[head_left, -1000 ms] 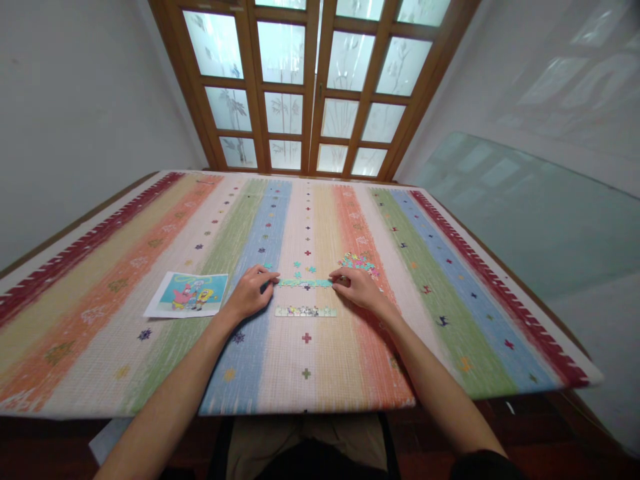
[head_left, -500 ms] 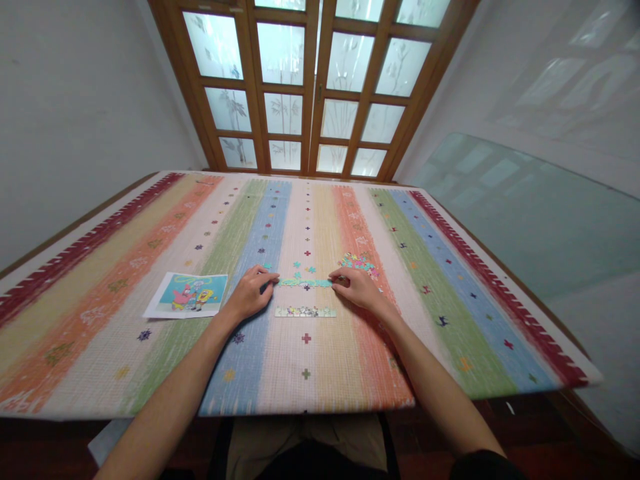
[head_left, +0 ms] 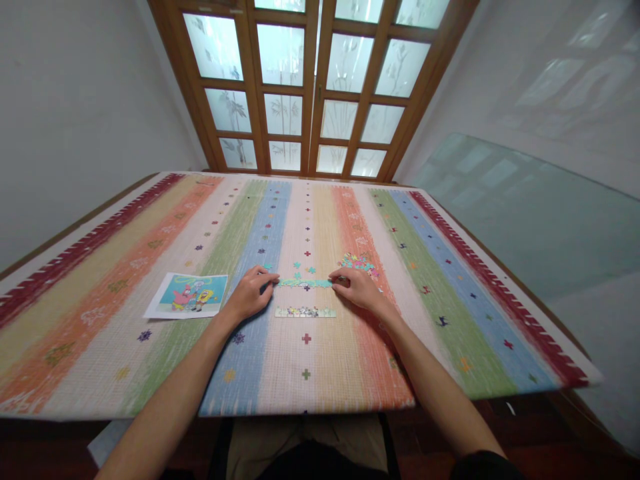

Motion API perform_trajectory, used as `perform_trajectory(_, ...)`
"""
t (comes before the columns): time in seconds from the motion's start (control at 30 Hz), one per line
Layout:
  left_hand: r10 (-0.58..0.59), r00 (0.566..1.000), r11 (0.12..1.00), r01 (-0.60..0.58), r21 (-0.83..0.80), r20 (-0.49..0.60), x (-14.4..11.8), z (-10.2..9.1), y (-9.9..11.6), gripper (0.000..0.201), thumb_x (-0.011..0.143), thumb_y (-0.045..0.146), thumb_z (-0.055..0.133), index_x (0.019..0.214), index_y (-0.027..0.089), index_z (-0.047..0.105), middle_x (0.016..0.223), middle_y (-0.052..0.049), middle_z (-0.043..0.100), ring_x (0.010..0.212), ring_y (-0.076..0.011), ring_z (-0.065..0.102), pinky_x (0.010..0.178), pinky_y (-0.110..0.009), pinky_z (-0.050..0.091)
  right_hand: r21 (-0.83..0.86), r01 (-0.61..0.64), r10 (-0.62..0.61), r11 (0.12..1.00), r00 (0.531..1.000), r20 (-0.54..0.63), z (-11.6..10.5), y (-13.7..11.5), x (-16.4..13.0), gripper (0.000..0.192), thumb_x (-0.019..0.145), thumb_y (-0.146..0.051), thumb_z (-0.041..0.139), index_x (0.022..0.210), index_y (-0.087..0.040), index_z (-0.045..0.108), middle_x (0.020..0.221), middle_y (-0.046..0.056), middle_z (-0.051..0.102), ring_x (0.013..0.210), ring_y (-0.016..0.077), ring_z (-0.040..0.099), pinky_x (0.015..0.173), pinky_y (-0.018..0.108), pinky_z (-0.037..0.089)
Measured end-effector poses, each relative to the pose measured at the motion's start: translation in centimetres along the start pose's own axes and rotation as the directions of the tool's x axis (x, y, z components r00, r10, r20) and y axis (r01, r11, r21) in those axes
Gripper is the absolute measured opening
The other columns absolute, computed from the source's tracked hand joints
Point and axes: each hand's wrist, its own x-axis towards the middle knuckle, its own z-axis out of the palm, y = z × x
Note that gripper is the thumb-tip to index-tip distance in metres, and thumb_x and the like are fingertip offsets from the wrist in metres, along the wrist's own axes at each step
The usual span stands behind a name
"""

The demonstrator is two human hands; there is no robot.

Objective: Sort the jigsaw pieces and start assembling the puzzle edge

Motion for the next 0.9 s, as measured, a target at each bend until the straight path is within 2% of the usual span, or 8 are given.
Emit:
perform_trajectory(0.6,-0.01,1.0,1.0,0.01,0.011,0.016,-0.02,0.06,0.14,0.027,0.088,0.011,0.053,0.106,0.017,0.073,0.095,-0.009,0.067,0.093,-0.0226,0.063,0.087,-0.041,0.056,-0.017,0.03,-0.03,0.999,0.999,-0.017,0.44,0.16,0.18,0.016,0.083,-0.015,0.07,0.097,-0.019,0.075,0.094,0.007,0.076,0.082,0.0196,0.068,0.078,0.032,0.05)
perform_trajectory(0.9,-0.055,0.998,0.998,0.055,0.003,0.021,0.03,0.11,0.27,0.029,0.088,0.011,0.054,0.108,0.019,0.073,0.096,-0.008,0.067,0.093,-0.0219,0.063,0.088,-0.04,0.055,-0.045,0.024,-0.026,0.999,0.999,-0.029,0.57,0.19,0.62,0.014,0.082,-0.015,0.07,0.095,-0.019,0.074,0.092,0.006,0.075,0.079,0.0186,0.066,0.075,0.03,0.049)
